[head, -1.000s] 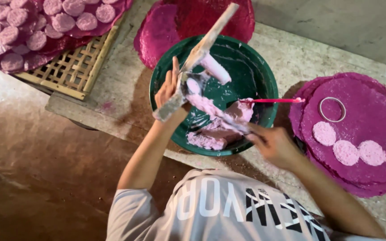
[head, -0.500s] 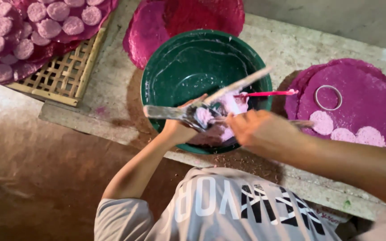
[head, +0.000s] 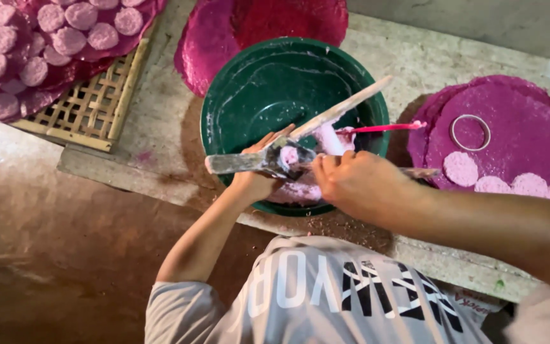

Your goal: The person scoops pink paste from a green bucket and applies it into circular molds on a pink glittery mat using a wooden tool. They repeatedly press the paste into the molds to form round shapes, then lift and stack the finished pieces.

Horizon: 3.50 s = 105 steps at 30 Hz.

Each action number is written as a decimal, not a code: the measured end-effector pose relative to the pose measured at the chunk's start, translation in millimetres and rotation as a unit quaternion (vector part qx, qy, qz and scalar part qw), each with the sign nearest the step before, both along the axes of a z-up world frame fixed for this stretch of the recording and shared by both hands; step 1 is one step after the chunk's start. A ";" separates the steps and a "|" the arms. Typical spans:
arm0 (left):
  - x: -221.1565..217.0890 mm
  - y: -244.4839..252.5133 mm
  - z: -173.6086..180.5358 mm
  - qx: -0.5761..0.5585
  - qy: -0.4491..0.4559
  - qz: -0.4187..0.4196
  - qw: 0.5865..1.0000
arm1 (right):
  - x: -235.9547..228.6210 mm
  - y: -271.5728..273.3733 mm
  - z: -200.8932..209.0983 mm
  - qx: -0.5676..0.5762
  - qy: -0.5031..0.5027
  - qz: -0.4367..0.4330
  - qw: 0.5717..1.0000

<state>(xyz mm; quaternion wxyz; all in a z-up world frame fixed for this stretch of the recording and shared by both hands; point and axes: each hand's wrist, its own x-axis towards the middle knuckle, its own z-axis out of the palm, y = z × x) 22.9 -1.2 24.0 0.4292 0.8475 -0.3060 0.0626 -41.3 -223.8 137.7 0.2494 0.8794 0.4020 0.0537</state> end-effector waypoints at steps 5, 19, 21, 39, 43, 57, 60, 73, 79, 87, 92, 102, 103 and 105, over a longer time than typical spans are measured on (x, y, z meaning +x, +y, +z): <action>15.4 27.5 0.7 -0.050 -0.013 0.180 0.982 | -17.7 -39.2 55.7 0.113 0.074 -0.092 0.987; 25.5 23.2 9.7 0.058 -0.149 0.277 0.948 | 2.0 -44.4 -90.8 0.572 0.296 -0.182 0.743; 26.9 13.7 4.2 0.151 -0.186 0.289 0.927 | 17.2 -46.4 -91.0 0.571 0.277 -0.204 0.745; 7.0 84.9 -8.5 -0.336 0.333 -0.086 0.877 | 64.0 -132.0 29.9 0.397 0.042 -0.059 0.915; -4.4 71.1 10.6 -0.415 0.340 -0.086 0.839 | 61.9 -117.3 35.0 0.412 0.064 -0.050 0.907; -1.0 -12.4 18.4 -0.558 0.259 -0.021 0.788 | 59.1 -48.3 -86.2 0.632 0.162 -0.161 0.741; 6.4 -25.3 14.5 -0.557 0.217 -0.010 0.801 | 53.7 -29.9 -104.9 0.694 0.179 -0.150 0.681; 15.9 -43.5 -10.0 -0.440 0.270 0.055 0.855 | 56.2 -0.4 -131.3 0.737 0.059 -0.061 0.670; 19.1 -25.2 -14.6 -0.436 0.280 0.074 0.852 | 59.1 -1.6 -120.4 0.711 0.124 -0.111 0.683; 43.9 55.7 12.0 -0.111 -0.121 0.252 0.954 | 25.1 -55.0 -68.2 0.575 0.273 -0.137 0.759; 23.1 45.7 17.1 0.170 -0.240 0.183 0.938 | 34.4 -59.8 -14.2 0.372 0.289 -0.220 0.854; 14.2 30.1 -17.5 0.060 -0.006 0.056 0.997 | 5.6 -1.2 -19.4 0.075 -0.044 0.069 0.994; 17.6 37.8 -18.7 0.059 0.058 0.067 0.994 | 0.1 -10.7 -17.6 0.084 -0.039 0.038 0.995; 28.7 57.2 -15.5 0.054 0.020 0.160 0.985 | -9.3 -33.8 -12.7 0.096 -0.022 -0.020 0.995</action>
